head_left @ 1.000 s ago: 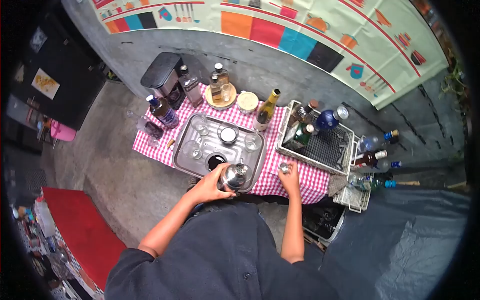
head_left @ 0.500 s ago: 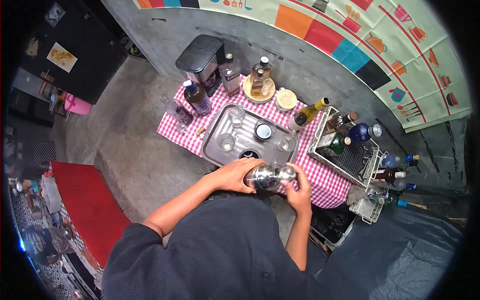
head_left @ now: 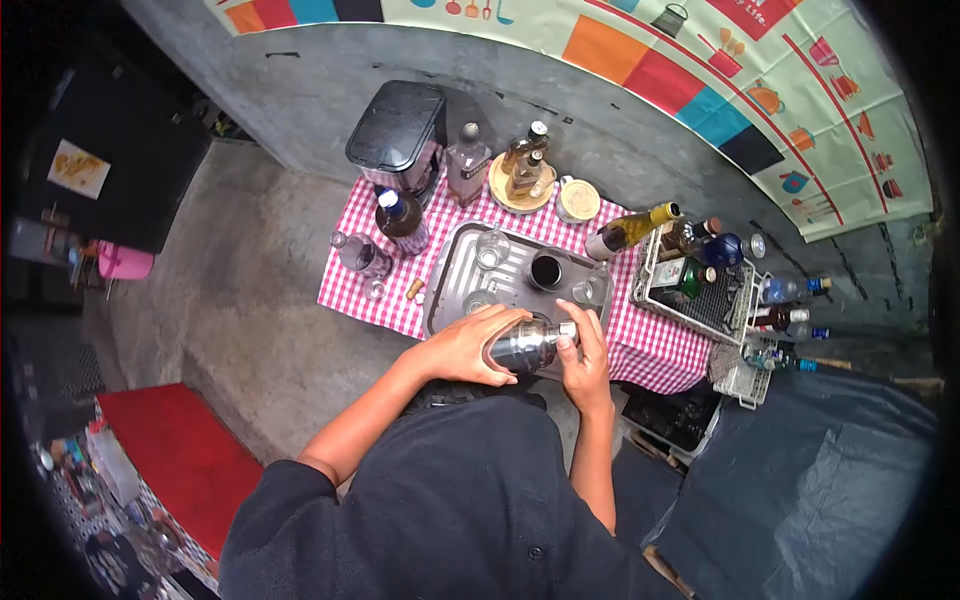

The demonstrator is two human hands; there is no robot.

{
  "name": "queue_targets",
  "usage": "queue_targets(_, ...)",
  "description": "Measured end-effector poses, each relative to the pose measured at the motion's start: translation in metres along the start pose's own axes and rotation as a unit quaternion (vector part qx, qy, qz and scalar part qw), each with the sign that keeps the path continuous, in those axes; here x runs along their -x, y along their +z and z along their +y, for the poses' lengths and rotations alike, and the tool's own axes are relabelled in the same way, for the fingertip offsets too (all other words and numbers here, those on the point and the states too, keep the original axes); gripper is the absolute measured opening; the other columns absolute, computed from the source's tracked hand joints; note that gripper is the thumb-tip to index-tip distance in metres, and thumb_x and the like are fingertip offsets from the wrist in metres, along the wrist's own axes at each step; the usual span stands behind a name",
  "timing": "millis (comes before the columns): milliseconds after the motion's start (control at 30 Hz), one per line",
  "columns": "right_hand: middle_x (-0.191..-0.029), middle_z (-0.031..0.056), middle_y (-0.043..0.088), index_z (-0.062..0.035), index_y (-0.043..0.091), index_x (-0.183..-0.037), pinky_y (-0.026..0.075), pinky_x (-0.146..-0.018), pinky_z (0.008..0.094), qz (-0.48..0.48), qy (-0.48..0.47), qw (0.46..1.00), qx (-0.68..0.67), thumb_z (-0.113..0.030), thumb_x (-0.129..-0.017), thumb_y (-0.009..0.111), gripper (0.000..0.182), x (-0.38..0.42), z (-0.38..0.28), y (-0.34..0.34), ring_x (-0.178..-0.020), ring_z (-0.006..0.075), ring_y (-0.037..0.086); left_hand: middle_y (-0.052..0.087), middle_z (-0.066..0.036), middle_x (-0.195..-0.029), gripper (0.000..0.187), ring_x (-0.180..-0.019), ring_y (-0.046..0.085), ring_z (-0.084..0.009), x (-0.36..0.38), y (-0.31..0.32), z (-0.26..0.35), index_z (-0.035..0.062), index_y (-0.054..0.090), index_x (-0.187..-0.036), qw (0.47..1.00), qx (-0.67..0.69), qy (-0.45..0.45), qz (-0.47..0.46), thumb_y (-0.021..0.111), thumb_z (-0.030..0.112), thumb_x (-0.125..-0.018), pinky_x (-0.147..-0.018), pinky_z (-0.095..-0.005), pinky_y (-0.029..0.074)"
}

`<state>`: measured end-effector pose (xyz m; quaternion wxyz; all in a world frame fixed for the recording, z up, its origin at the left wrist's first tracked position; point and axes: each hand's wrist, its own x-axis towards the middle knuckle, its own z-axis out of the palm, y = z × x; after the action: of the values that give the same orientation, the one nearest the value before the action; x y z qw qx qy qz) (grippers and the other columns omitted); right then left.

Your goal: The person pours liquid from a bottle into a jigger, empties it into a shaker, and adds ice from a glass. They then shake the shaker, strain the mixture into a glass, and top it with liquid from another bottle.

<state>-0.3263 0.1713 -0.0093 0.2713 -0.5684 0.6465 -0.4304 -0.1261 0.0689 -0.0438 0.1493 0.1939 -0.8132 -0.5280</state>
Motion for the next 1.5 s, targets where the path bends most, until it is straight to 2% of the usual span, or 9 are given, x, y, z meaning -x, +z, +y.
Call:
queue_targets(400,-0.092,0.0138,0.046,0.0006,0.05,-0.137,0.042,-0.077,0.0348,0.017,-0.029,0.999,-0.031,-0.03,-0.097,0.046,0.05,0.007,-0.034,0.037,-0.079,0.0265,0.048,0.048,-0.015,-0.141,0.097,-0.133,0.044,-0.0229,0.014,-0.053,-0.023,-0.001,0.038,-0.144,0.979,0.141,-0.025,-0.148,0.089,0.018,-0.064,-0.109,-0.0371,0.038)
queue_targets(433,-0.092,0.0143,0.046,0.0008,0.049,-0.138,0.042,-0.078,0.0352,-0.001,-0.038,0.999,-0.031,-0.03,-0.096,0.046,0.052,0.007,-0.039,0.037,-0.079,0.0275,0.049,0.049,-0.017,-0.139,0.098,-0.133,0.045,-0.0266,0.019,-0.051,-0.027,-0.0033,0.039,-0.143,0.964,0.218,-0.056,-0.142,0.088,0.033,-0.066,-0.112,-0.0367,0.035)
queue_targets(700,-0.098,0.0167,0.055,0.0002,0.056,-0.123,0.047,-0.079,0.0404,-0.081,-0.098,0.992,0.01,-0.017,-0.086,0.063,0.042,-0.012,-0.085,0.04,-0.09,0.0336,0.057,0.052,-0.014,-0.136,0.102,-0.127,0.049,-0.0222,0.041,-0.096,-0.039,-0.0053,0.038,-0.142,0.846,0.461,-0.117,-0.241,0.086,0.029,-0.059,-0.11,-0.0358,0.035)
queue_targets(967,-0.095,0.0166,0.053,0.0034,0.052,-0.12,0.047,-0.078,0.0429,-0.123,-0.323,0.938,0.023,-0.028,-0.09,0.062,0.045,-0.057,-0.127,0.065,-0.087,0.0348,0.056,0.059,-0.024,-0.116,0.102,-0.092,0.066,-0.0346,0.083,-0.104,-0.035,-0.0085,0.04,-0.136,0.711,0.672,-0.096,-0.185,0.082,0.034,-0.053,-0.075,-0.0446,0.057)
queue_targets(1100,-0.083,0.0137,0.055,-0.0028,0.054,-0.101,0.047,-0.069,0.0437,-0.062,-0.319,0.946,0.017,-0.027,-0.091,0.053,0.026,-0.075,-0.079,0.071,-0.074,0.0347,0.058,0.057,-0.013,-0.126,0.104,-0.116,0.057,-0.0216,0.052,-0.122,-0.037,-0.005,0.041,-0.138,0.882,0.421,-0.078,-0.196,0.083,0.045,-0.057,-0.101,-0.0349,0.042)
queue_targets(1167,-0.08,0.0126,0.058,-0.0041,0.056,-0.098,0.048,-0.067,0.0434,-0.013,-0.287,0.957,0.044,-0.027,-0.091,0.051,0.024,-0.074,-0.057,0.07,-0.072,0.0343,0.061,0.059,-0.013,-0.123,0.099,-0.11,0.06,-0.0224,0.041,-0.11,-0.019,-0.003,0.046,-0.134,0.923,0.357,-0.104,-0.098,0.083,0.045,-0.056,-0.099,-0.0345,0.045)
queue_targets(1333,-0.08,0.0148,0.062,-0.0044,0.056,-0.097,0.05,-0.069,0.0423,0.033,-0.15,0.988,0.031,-0.041,-0.098,0.046,0.038,-0.054,-0.017,0.06,-0.075,0.0356,0.064,0.057,-0.014,-0.123,0.085,-0.115,0.056,-0.0217,0.01,-0.086,0.005,-0.0038,0.044,-0.136,0.991,0.119,-0.058,-0.029,0.085,0.019,-0.065,-0.1,-0.0341,0.043)
queue_targets(1467,-0.077,0.018,0.061,-0.0045,0.055,-0.094,0.048,-0.067,0.0479,0.034,0.002,0.999,-0.018,-0.037,-0.095,0.051,0.032,-0.032,-0.012,0.037,-0.075,0.0407,0.062,0.055,-0.025,-0.127,0.09,-0.121,0.056,-0.0365,-0.008,-0.063,0.023,-0.0067,0.044,-0.135,0.994,-0.089,-0.046,-0.045,0.086,0.03,-0.064,-0.103,-0.0405,0.044)
queue_targets(1500,-0.077,0.018,0.061,-0.0045,0.055,-0.094,0.048,-0.067,0.0479,0.038,0.004,0.999,-0.019,-0.037,-0.095,0.051,0.032,-0.026,-0.012,0.024,-0.075,0.0407,0.062,0.055,-0.022,-0.131,0.093,-0.123,0.055,-0.0315,-0.008,-0.062,0.01,-0.0062,0.043,-0.137,0.993,-0.078,-0.017,-0.084,0.086,0.031,-0.064,-0.105,-0.0377,0.041)
